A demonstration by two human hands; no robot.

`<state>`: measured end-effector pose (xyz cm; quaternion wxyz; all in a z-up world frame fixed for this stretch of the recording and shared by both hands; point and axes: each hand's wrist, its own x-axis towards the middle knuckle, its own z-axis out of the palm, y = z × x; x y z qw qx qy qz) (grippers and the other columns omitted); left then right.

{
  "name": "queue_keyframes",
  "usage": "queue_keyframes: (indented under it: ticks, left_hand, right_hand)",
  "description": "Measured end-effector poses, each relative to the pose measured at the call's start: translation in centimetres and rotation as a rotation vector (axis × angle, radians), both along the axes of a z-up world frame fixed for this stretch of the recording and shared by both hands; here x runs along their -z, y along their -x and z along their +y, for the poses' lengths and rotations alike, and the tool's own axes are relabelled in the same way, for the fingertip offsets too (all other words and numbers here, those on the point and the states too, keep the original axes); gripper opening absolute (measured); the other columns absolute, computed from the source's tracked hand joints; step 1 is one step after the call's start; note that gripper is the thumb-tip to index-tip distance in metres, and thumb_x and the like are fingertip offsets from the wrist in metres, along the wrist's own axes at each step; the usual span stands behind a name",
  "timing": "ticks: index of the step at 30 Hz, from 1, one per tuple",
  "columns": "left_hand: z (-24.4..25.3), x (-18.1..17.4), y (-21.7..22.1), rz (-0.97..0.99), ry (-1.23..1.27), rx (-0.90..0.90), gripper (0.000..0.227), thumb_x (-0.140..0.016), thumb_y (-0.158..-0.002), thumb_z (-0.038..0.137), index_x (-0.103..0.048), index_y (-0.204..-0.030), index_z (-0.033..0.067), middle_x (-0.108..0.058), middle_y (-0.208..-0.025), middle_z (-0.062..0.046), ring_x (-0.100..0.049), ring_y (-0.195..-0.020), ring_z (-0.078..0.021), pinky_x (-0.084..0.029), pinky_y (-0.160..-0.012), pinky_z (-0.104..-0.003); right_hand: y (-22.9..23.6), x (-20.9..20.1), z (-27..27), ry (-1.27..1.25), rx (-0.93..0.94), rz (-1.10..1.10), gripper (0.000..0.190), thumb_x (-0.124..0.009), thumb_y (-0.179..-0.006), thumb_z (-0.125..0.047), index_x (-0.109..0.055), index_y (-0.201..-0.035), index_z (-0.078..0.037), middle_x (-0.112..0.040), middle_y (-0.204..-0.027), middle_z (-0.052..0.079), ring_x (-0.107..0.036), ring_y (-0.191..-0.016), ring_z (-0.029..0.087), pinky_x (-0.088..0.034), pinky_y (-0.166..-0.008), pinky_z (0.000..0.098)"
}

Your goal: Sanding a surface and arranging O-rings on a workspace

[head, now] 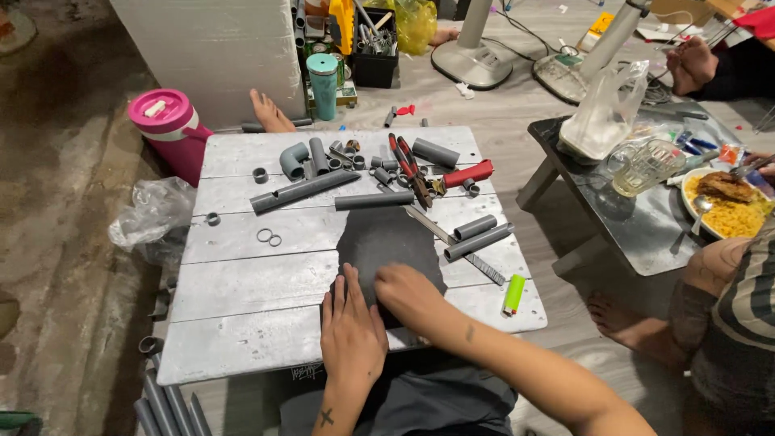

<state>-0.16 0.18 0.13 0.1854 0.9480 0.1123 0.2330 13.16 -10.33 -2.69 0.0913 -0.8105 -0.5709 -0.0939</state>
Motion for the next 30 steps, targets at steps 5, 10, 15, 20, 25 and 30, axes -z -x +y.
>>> queue_keyframes:
  ticks: [5,10,15,20,25,30]
  left_hand:
    - [-0.1,0.3,-0.2,0.027,-0.086,-0.043,0.078,-0.049,-0.094,0.021,-0.014,-0.158,-0.0066,-0.044,-0.157,-0.012,-0.038,-0.146,-0.0283,-0.028,-0.12,-0.043]
    - [0.0,0.3,-0.3,0.05,-0.093,-0.053,0.078,-0.048,-0.096,0.025,-0.013,-0.16,-0.0039,-0.04,-0.159,-0.011,-0.035,-0.147,-0.0256,-0.028,-0.12,-0.041]
    - [0.0,0.3,-0.1,0.021,-0.066,-0.024,0.078,-0.05,-0.093,0.021,-0.017,-0.158,-0.0056,-0.041,-0.158,-0.016,-0.038,-0.146,-0.0322,-0.031,-0.118,-0.047]
    - [0.0,0.3,-0.3,0.013,-0.048,-0.03,0.075,-0.047,-0.095,0.018,-0.016,-0.16,-0.0014,-0.043,-0.158,-0.013,-0.037,-0.147,-0.0305,-0.028,-0.12,-0.045]
    - [0.0,-0.1,-0.2,0.041,-0.035,-0.005,0.074,-0.046,-0.096,0.02,-0.015,-0.159,-0.0043,-0.044,-0.156,-0.016,-0.037,-0.146,-0.0317,-0.029,-0.119,-0.046]
    - [-0.1,0.0,-0.2,0.023,-0.062,-0.035,0.078,-0.05,-0.093,0.018,-0.016,-0.159,-0.0031,-0.051,-0.151,-0.016,-0.039,-0.146,-0.0307,-0.031,-0.119,-0.046]
  right_hand:
    - [-8.0,-0.2,2.0,0.064,0.137,-0.239,0.009,-0.073,-0.072,-0.013,-0.066,-0.068,-0.009,-0.066,-0.071,0.004,-0.06,-0.073,0.03,-0.049,-0.056,0.0441]
    - [-6.5,-1.5,-3.2,0.164,0.27,-0.18,0.015,-0.065,-0.078,0.002,-0.064,-0.08,-0.013,-0.065,-0.083,0.008,-0.063,-0.08,0.035,-0.052,-0.06,0.0487]
    - [1.4,-3.3,-3.7,0.093,0.048,-0.143,0.011,-0.066,-0.082,-0.018,-0.062,-0.078,-0.01,-0.063,-0.081,0.009,-0.057,-0.079,0.032,-0.046,-0.061,0.0457]
    - [-1.9,-1.4,1.9,-0.021,-0.063,-0.261,0.007,-0.068,-0.08,-0.016,-0.062,-0.078,-0.013,-0.063,-0.085,0.004,-0.056,-0.08,0.029,-0.043,-0.061,0.0409]
    - [-8.1,-0.7,3.3,-0.018,0.065,-0.273,0.002,-0.065,-0.083,-0.013,-0.064,-0.081,-0.012,-0.067,-0.089,0.008,-0.059,-0.079,0.03,-0.047,-0.062,0.0431]
    - [-4.0,-1.0,-1.5,0.142,0.169,-0.24,0.007,-0.066,-0.073,-0.006,-0.062,-0.073,-0.011,-0.062,-0.079,0.01,-0.057,-0.079,0.032,-0.047,-0.062,0.0428]
